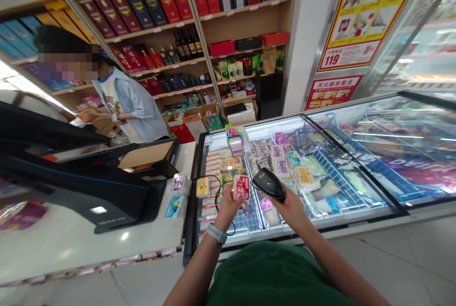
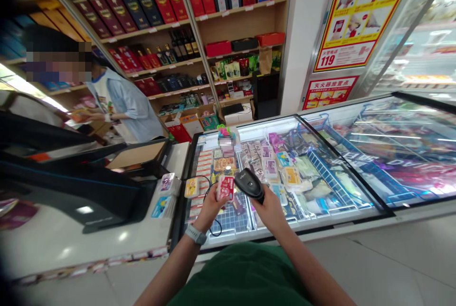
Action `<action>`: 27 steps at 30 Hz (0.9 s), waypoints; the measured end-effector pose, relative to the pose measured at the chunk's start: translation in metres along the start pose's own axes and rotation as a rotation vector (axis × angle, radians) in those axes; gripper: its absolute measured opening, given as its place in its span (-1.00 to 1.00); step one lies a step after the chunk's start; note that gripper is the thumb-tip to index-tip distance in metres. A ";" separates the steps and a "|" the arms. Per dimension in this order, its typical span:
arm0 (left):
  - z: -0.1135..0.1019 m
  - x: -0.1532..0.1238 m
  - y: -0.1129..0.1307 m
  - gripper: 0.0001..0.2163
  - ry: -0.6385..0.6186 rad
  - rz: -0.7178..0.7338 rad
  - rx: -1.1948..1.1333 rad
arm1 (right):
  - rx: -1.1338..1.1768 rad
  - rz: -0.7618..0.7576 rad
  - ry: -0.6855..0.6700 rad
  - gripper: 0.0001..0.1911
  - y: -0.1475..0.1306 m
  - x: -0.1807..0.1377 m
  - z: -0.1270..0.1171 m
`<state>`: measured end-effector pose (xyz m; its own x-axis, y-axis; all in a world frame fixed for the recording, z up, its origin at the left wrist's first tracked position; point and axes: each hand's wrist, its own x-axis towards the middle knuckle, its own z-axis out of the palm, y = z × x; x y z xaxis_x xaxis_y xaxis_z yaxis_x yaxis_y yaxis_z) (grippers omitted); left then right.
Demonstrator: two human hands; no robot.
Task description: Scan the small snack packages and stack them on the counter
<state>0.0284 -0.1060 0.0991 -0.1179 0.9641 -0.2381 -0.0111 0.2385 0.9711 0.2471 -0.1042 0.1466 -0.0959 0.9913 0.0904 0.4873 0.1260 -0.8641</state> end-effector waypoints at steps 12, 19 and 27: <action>-0.016 -0.010 -0.001 -0.72 -0.020 -0.153 -0.333 | 0.048 -0.010 0.011 -0.69 -0.002 0.003 0.003; -0.023 -0.015 0.003 -0.69 -0.007 -0.229 -0.602 | 0.023 -0.004 -0.017 -0.67 -0.011 -0.009 0.011; -0.017 -0.023 0.000 -0.68 -0.039 -0.240 -0.771 | 0.038 0.016 -0.026 -0.65 -0.005 -0.020 0.009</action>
<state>0.0146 -0.1301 0.1051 0.0092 0.9034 -0.4288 -0.7151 0.3056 0.6286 0.2390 -0.1245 0.1450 -0.1114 0.9917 0.0638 0.4558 0.1081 -0.8835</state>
